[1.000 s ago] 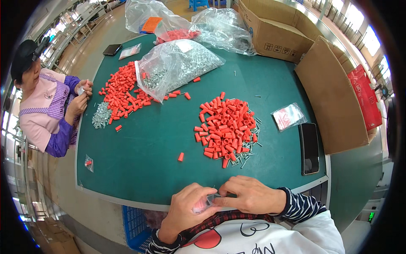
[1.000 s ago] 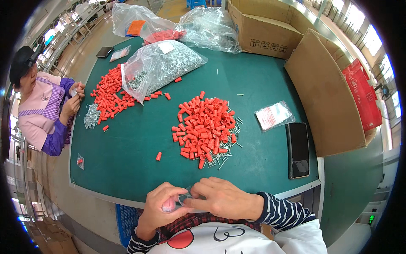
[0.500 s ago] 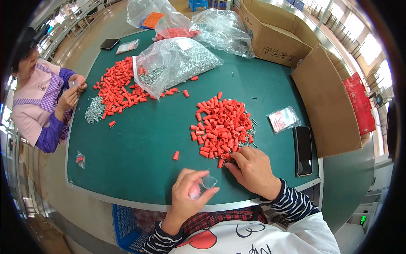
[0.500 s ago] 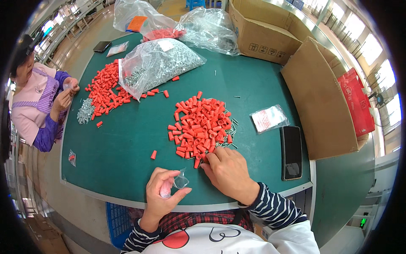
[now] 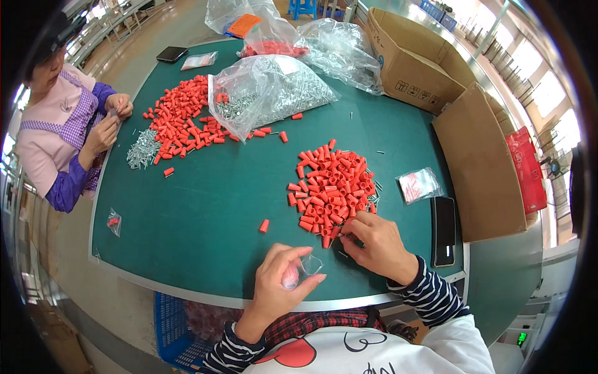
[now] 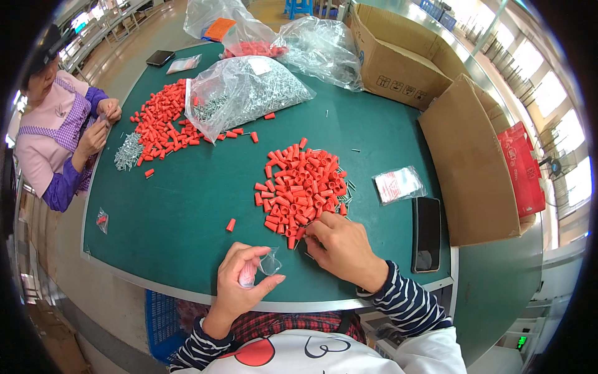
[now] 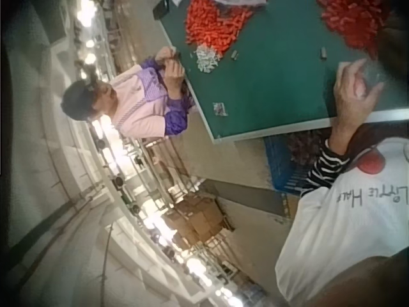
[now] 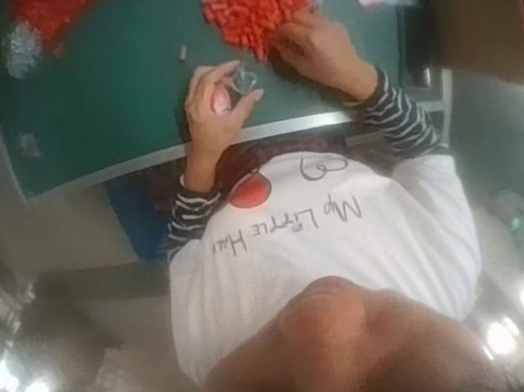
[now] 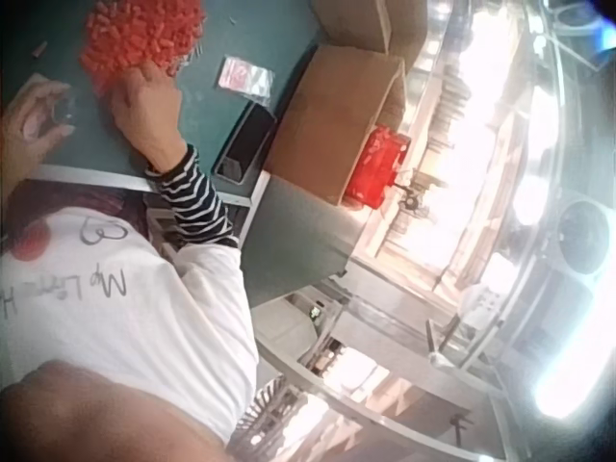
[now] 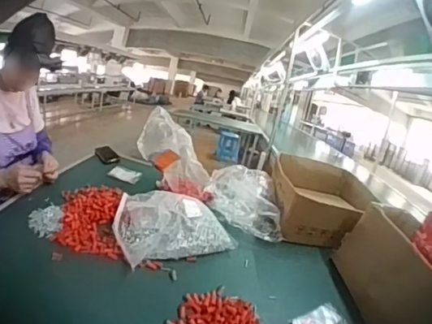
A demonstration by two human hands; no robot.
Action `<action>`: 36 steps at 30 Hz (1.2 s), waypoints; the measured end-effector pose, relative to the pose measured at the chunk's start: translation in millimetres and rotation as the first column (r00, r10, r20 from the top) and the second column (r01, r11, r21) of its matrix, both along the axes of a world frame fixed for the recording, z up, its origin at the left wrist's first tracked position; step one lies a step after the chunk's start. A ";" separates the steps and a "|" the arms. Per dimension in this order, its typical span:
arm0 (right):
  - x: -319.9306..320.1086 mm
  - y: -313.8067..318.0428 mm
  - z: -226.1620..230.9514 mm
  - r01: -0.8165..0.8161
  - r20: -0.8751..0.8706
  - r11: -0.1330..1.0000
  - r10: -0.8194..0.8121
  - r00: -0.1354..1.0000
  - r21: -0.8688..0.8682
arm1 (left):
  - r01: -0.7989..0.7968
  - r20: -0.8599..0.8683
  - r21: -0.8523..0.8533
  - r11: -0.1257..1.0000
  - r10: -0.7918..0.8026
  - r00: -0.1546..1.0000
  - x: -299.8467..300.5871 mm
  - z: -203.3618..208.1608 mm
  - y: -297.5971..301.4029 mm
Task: The person packages hardware by putting plastic wall plugs and screws into small plastic bags by hand and sealing them.
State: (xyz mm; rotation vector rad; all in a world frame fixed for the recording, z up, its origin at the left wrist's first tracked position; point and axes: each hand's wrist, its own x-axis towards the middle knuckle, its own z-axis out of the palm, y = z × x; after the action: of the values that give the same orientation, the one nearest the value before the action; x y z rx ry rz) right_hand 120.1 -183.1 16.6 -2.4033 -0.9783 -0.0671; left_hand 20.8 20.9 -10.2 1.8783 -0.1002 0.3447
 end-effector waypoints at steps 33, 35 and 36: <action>14.2 4.8 4.1 -0.202 0.027 0.962 0.210 0.977 -0.186 | -0.008 -0.021 0.019 1.000 0.008 1.000 -1.5 -0.9 1.6; 14.1 5.1 7.2 -0.210 0.005 0.966 0.213 0.977 -0.151 | 0.005 -0.017 0.014 1.000 -0.005 1.000 -0.7 -1.6 0.9; 10.4 3.2 8.8 -0.197 -0.077 0.979 0.200 0.977 0.042 | -0.005 -0.020 0.017 1.000 0.006 1.000 -0.4 -1.1 -0.2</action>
State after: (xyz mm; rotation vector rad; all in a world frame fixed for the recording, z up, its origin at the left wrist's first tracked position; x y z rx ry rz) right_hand 130.5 -179.9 25.4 -2.2468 -1.1640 0.0849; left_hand 20.5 20.7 -11.3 1.8983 -0.0848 0.3296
